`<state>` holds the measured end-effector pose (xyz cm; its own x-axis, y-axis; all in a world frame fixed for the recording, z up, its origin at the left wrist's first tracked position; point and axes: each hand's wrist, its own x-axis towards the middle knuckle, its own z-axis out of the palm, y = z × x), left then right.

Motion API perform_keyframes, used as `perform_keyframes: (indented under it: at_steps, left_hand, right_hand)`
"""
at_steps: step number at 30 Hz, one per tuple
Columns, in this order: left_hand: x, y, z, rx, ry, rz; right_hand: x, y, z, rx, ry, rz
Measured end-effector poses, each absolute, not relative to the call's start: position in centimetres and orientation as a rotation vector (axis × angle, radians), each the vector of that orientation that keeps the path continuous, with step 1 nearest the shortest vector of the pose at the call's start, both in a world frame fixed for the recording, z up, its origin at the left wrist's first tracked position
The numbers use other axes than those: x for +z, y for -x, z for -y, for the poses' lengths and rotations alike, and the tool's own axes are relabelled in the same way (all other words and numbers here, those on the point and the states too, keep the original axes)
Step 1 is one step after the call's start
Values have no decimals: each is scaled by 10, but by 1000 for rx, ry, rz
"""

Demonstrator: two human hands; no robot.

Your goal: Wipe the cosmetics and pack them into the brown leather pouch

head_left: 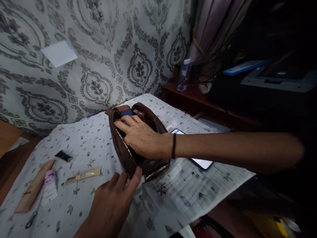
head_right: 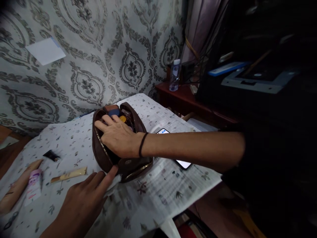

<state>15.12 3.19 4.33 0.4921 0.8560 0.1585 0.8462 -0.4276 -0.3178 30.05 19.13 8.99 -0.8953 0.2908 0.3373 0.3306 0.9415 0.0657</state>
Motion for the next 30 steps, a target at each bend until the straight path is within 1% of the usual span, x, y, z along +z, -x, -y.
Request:
perform_keyframes:
  at_steps: [7, 11, 17, 22, 30]
  left_hand:
    - [45, -152, -31, 120, 2375, 1472]
    - [42, -151, -34, 84, 2381, 1469]
    - [40, -151, -35, 52, 2373, 1451]
    - [41, -153, -35, 64, 2370, 1461]
    - [42, -153, -36, 80, 2394, 1496]
  right_hand:
    - [88, -299, -195, -202, 345, 2758]
    - [87, -299, -198, -201, 315, 2782]
    - [82, -298, -208, -118, 286, 2889]
    - [88, -298, -206, -52, 296, 2950]
    - [85, -290, -209, 40, 349, 2936]
